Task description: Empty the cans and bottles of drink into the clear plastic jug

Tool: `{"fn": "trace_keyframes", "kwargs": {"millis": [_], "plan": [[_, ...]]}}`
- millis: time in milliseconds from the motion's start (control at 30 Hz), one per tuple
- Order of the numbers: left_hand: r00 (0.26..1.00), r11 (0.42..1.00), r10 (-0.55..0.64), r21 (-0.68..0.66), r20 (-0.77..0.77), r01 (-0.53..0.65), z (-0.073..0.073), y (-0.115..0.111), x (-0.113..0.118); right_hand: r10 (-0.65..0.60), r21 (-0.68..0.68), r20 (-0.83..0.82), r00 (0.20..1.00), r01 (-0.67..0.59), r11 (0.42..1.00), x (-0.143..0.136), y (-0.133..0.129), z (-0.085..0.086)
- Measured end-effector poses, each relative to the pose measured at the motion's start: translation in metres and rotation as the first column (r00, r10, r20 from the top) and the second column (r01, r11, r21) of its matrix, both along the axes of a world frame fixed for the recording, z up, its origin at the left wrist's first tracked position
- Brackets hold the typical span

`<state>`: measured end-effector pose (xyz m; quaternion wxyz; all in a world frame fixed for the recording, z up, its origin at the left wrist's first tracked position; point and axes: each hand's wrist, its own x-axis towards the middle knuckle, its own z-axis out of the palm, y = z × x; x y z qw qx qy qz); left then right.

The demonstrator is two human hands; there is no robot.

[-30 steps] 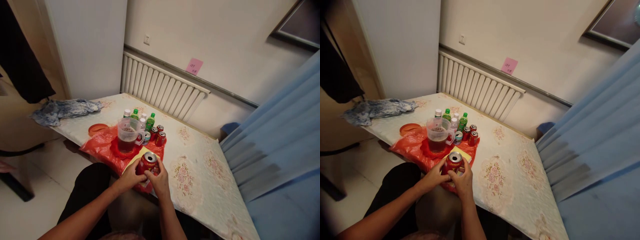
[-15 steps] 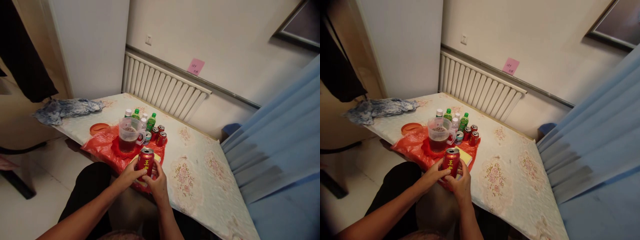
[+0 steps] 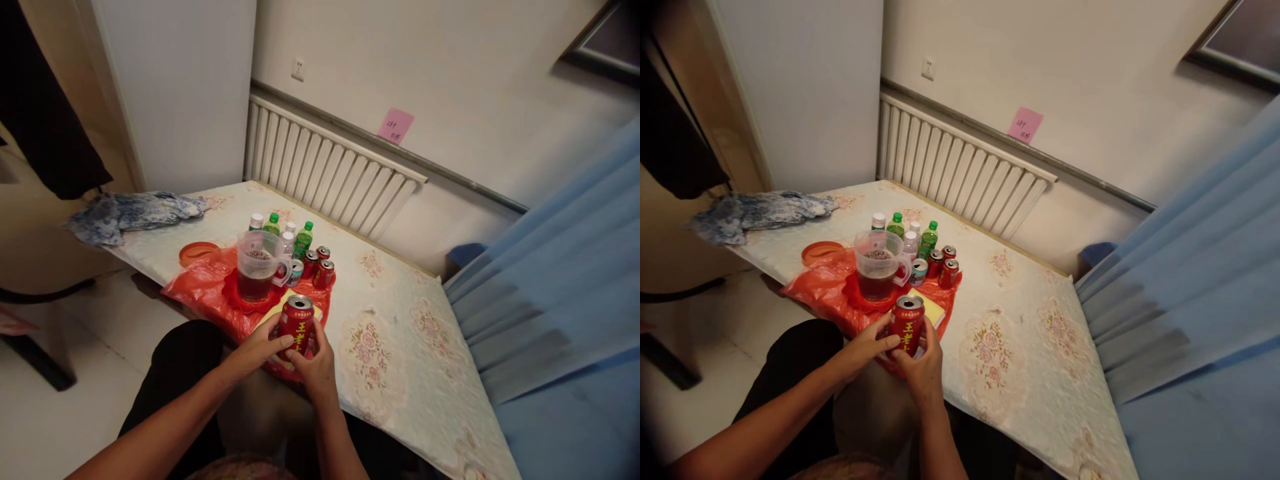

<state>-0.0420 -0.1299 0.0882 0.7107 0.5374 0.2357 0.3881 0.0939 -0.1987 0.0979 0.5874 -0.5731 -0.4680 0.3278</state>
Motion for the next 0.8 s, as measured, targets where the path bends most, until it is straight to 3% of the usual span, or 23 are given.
{"fn": "trace_keyframes", "kwargs": {"millis": [167,267,400,633,800], "plan": [[1.0,1.0,0.006,0.018,-0.008,-0.006,0.006,0.001,-0.003,0.224,0.071,-0.264,0.938,-0.212,0.975,0.004,0.0,-0.005],[1.0,1.0,0.011,0.01,-0.023,-0.011,0.01,0.0,-0.003,0.257,0.087,-0.308,0.916,-0.242,0.966,0.004,0.001,-0.007],[0.994,0.995,0.101,0.005,-0.034,-0.1,0.009,-0.001,0.001,0.228,0.081,-0.292,0.929,-0.214,0.974,0.004,0.002,-0.008],[0.956,0.959,0.283,0.013,-0.078,-0.283,0.004,-0.007,0.011,-0.04,0.007,0.0,0.999,0.04,0.999,-0.009,0.004,-0.012],[0.923,0.934,0.355,0.007,-0.148,-0.357,0.004,-0.013,0.015,-0.086,0.054,0.117,0.989,0.08,0.995,-0.014,0.005,-0.015]]}}
